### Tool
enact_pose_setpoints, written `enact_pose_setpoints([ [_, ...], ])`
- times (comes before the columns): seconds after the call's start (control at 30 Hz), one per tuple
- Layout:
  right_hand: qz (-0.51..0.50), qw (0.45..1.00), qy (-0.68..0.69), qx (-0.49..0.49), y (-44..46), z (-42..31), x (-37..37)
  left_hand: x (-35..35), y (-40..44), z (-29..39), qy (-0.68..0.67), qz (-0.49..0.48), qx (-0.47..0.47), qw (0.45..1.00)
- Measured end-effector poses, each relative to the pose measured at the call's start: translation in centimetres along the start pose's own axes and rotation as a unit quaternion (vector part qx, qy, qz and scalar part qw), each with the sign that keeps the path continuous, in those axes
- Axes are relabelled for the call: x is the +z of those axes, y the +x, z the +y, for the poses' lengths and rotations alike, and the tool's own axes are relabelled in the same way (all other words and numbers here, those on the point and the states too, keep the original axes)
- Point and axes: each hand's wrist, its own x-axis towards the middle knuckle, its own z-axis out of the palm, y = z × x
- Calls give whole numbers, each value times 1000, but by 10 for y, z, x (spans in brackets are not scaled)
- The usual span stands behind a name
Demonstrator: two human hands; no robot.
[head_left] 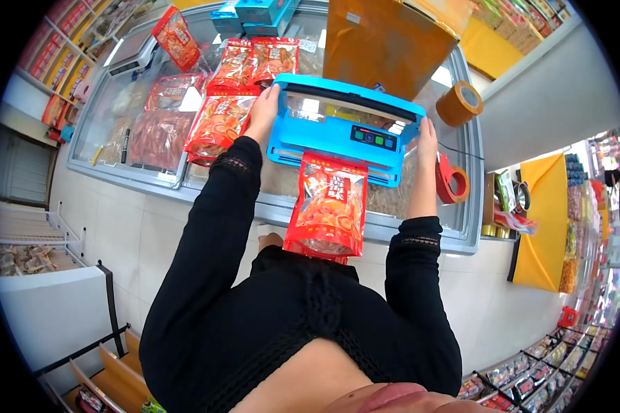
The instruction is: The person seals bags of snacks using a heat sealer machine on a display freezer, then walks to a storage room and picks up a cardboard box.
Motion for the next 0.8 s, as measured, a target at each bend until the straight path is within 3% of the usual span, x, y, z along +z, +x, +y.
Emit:
enact_pose_setpoints([
  [0.03,-35,989,137,39,2,6,0,0,3,1,-7,-7,-19,1000],
  [0.13,-62,983,173,-8,-13,28,7,-2,6,-5,-82,-24,-33,996],
  [0.17,-66,978,198,3,-23,36,9,-5,4,-10,-207,-47,-80,974],
  [0.2,-72,979,190,22,-44,36,8,-2,-2,-18,-205,-47,-84,974],
  [0.27,-85,978,153,110,-107,28,4,1,-27,-38,-108,68,80,989],
  [0.3,-95,973,123,172,-136,24,1,-17,-59,-24,8,-33,-7,999],
  [0.33,-138,954,120,236,-152,46,-3,-16,-102,-19,0,-34,41,999],
  [0.37,-212,928,150,267,-172,39,-4,-7,-136,-50,22,-47,-18,998],
  [0.4,-216,927,149,268,-186,36,-1,-8,-164,-74,8,-157,-79,984],
  [0.43,-196,941,94,259,-200,33,2,-26,-185,-41,-91,-352,-325,873],
  [0.47,-177,951,37,249,-207,32,5,-17,-209,-68,-149,-395,-332,844],
  [0.5,-185,949,35,251,-208,37,5,-26,-220,-9,-155,-347,-365,850],
  [0.57,-244,878,207,355,-209,48,10,-27,-220,-13,-198,-384,-384,816],
  [0.6,-257,875,206,354,-213,40,16,-26,-218,-20,-229,-396,-397,796],
  [0.67,-230,862,310,329,-228,18,17,-29,-231,-5,-463,-351,-402,707],
  [0.73,-238,854,341,314,-239,11,25,-53,-236,20,-465,-344,-330,746],
  [0.8,-256,857,362,264,-248,-15,36,-98,-226,49,-246,-386,-327,827],
])
